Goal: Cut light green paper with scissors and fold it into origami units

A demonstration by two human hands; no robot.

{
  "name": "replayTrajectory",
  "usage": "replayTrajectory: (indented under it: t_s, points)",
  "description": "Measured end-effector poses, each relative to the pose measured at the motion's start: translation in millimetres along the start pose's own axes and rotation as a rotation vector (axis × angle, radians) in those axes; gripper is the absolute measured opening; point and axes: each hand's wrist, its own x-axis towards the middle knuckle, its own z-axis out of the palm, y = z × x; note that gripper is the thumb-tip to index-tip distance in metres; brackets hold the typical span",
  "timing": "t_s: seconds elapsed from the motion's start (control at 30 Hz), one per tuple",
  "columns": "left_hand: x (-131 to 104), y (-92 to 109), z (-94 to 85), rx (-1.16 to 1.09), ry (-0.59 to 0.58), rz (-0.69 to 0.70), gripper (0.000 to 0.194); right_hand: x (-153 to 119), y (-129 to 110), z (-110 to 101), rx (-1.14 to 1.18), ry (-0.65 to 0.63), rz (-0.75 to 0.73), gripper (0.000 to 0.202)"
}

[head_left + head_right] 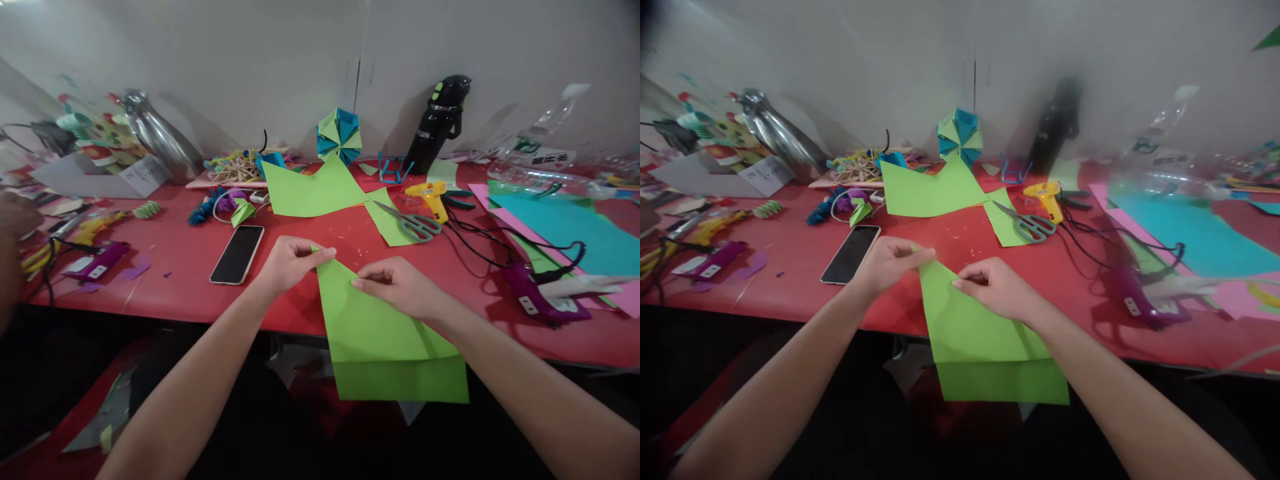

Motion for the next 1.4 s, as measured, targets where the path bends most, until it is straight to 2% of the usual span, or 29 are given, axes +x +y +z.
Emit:
replayTrajectory:
  t_s: [0.2, 0.37, 0.43, 0.5, 0.7, 0.8, 0.87, 1.03, 1.13, 1.2, 1.23, 1.3, 1.4]
  points:
    - [2.7, -1.5, -16.9, 0.096, -0.089, 0.032, 0.028, -0.8, 2.6, -2.1, -0.054, -0.013, 0.010, 0.034]
    - [2.5, 0.3, -22.7, 0.217, -0.122, 0.082, 0.023, -5.2, 2.7, -2.3, -0.156, -0.005, 0.006, 0.032]
    - [3.1, 2.7, -26.2, 0.257, -0.079, 0.108, 0.020, -6.4, 3.5, -3.3, -0.195, 0.001, -0.011, 0.032]
    - [4.8, 4.9, -34.8, 0.289, 0.011, 0.131, 0.019, -7.4, 4.9, -6.7, -0.225, 0.010, -0.014, 0.033]
    - [12.2, 2.8, -84.8, 0.368, 0.358, 0.155, 0.016, -12.1, 9.1, -36.2, -0.257, 0.027, 0.018, 0.035]
    - [15.2, -2.1, -102.0, 0.302, 0.419, 0.172, 0.016, -14.2, 13.3, -57.7, -0.294, 0.033, 0.006, 0.036]
    - [16.9, -3.9, -104.0, 0.276, 0.416, 0.175, 0.016, -16.2, 17.9, -72.0, -0.381, 0.092, 0.020, 0.036]
    - [20.9, -3.8, -92.0, 0.401, 0.353, 0.173, 0.021, -23.8, 27.0, -96.6, -0.490, 0.212, 0.053, 0.023]
    - [20.0, -4.4, -84.3, 0.566, 0.355, 0.234, 0.025, -24.7, 26.0, -96.0, -0.527, 0.241, 0.061, 0.020]
    - [15.8, -4.5, -73.5, 0.720, 0.375, 0.335, 0.032, -22.0, 23.3, -88.5, -0.603, 0.233, 0.066, 0.022]
    - [12.6, -4.0, -64.8, 0.795, 0.350, 0.409, 0.034, -19.9, 21.5, -83.0, -0.641, 0.235, 0.073, 0.023]
    - [5.0, -1.9, -41.2, 0.841, 0.219, 0.555, 0.031, -15.4, 17.1, -69.8, -0.672, 0.254, 0.063, 0.024]
    - [-4.5, 2.7, -1.0, 0.857, 0.030, 0.663, 0.028, -11.2, 8.6, -49.0, -0.658, 0.323, -0.087, 0.022]
